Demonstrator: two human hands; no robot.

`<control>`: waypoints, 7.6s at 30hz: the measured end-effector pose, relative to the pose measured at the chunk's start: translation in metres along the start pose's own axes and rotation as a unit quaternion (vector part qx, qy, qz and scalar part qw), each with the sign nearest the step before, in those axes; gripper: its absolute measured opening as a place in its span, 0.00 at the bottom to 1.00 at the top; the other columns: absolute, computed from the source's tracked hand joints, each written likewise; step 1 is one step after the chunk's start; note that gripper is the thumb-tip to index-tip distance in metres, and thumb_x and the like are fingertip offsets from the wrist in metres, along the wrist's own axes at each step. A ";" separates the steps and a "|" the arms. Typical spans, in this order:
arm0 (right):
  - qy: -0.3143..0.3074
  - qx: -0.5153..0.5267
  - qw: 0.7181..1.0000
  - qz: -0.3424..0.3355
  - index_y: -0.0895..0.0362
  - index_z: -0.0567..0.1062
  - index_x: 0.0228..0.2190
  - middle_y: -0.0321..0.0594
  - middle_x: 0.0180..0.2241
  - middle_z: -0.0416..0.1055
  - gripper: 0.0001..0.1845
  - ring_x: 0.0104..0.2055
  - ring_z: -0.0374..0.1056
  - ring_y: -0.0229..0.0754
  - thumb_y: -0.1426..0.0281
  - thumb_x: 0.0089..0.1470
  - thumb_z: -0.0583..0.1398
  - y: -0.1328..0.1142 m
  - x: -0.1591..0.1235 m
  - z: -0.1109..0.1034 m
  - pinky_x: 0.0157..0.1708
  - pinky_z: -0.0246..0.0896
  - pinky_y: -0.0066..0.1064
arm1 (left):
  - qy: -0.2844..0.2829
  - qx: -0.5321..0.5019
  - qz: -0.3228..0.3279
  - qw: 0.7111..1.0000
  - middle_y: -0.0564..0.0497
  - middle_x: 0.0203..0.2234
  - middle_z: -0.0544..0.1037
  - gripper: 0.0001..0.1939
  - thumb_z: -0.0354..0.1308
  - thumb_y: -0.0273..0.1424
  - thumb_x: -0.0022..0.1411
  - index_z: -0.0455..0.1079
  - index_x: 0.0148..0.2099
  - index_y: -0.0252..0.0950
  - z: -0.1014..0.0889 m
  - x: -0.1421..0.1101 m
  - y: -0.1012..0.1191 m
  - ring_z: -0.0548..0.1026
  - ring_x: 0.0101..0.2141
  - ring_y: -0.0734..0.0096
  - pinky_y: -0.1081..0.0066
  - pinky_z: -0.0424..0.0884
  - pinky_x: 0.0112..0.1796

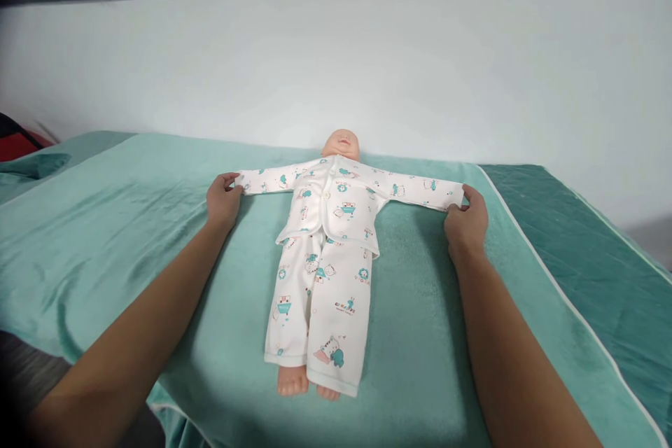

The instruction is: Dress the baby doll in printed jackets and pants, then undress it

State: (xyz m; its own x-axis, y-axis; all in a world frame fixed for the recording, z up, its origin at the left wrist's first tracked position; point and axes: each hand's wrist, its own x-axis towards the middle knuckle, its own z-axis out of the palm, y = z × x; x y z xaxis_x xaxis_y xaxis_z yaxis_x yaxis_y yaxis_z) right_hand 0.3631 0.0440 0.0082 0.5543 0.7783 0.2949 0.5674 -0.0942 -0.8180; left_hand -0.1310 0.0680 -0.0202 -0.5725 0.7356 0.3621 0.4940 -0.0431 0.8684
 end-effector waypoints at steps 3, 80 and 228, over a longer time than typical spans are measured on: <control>-0.011 -0.014 1.000 -0.005 0.62 0.66 0.62 0.54 0.55 0.71 0.37 0.45 0.68 0.49 0.72 0.50 0.56 -0.001 0.003 0.000 0.51 0.61 0.39 | -0.010 0.017 0.005 1.000 0.48 0.48 0.81 0.21 0.54 0.25 0.52 0.74 0.49 0.39 -0.001 -0.001 0.001 0.74 0.33 0.68 0.67 0.70 0.43; -0.248 0.070 0.854 -0.453 0.53 0.70 0.45 0.44 0.45 0.69 0.12 0.47 0.66 0.46 0.74 0.58 0.59 -0.078 -0.110 -0.023 0.46 0.64 0.40 | -0.313 0.106 0.280 0.901 0.53 0.29 0.70 0.07 0.49 0.31 0.67 0.63 0.35 0.39 -0.039 -0.145 0.075 0.67 0.30 0.70 0.69 0.63 0.33; -0.203 0.218 0.941 -0.163 0.50 0.65 0.61 0.44 0.68 0.56 0.30 0.70 0.51 0.48 0.54 0.61 0.57 -0.090 -0.126 0.032 0.69 0.47 0.50 | -0.318 -0.027 0.061 0.946 0.55 0.25 0.73 0.19 0.49 0.48 0.66 0.67 0.32 0.39 -0.028 -0.131 0.077 0.69 0.28 0.70 0.69 0.63 0.34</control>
State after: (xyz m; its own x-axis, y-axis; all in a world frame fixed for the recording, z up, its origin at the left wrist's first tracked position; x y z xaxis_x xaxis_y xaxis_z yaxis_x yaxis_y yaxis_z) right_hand 0.2231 -0.0257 0.0294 0.0664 0.9030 0.4245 0.3139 0.3849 -0.8679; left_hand -0.0361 -0.0506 0.0084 0.0050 0.9802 0.1979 0.4864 -0.1753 0.8560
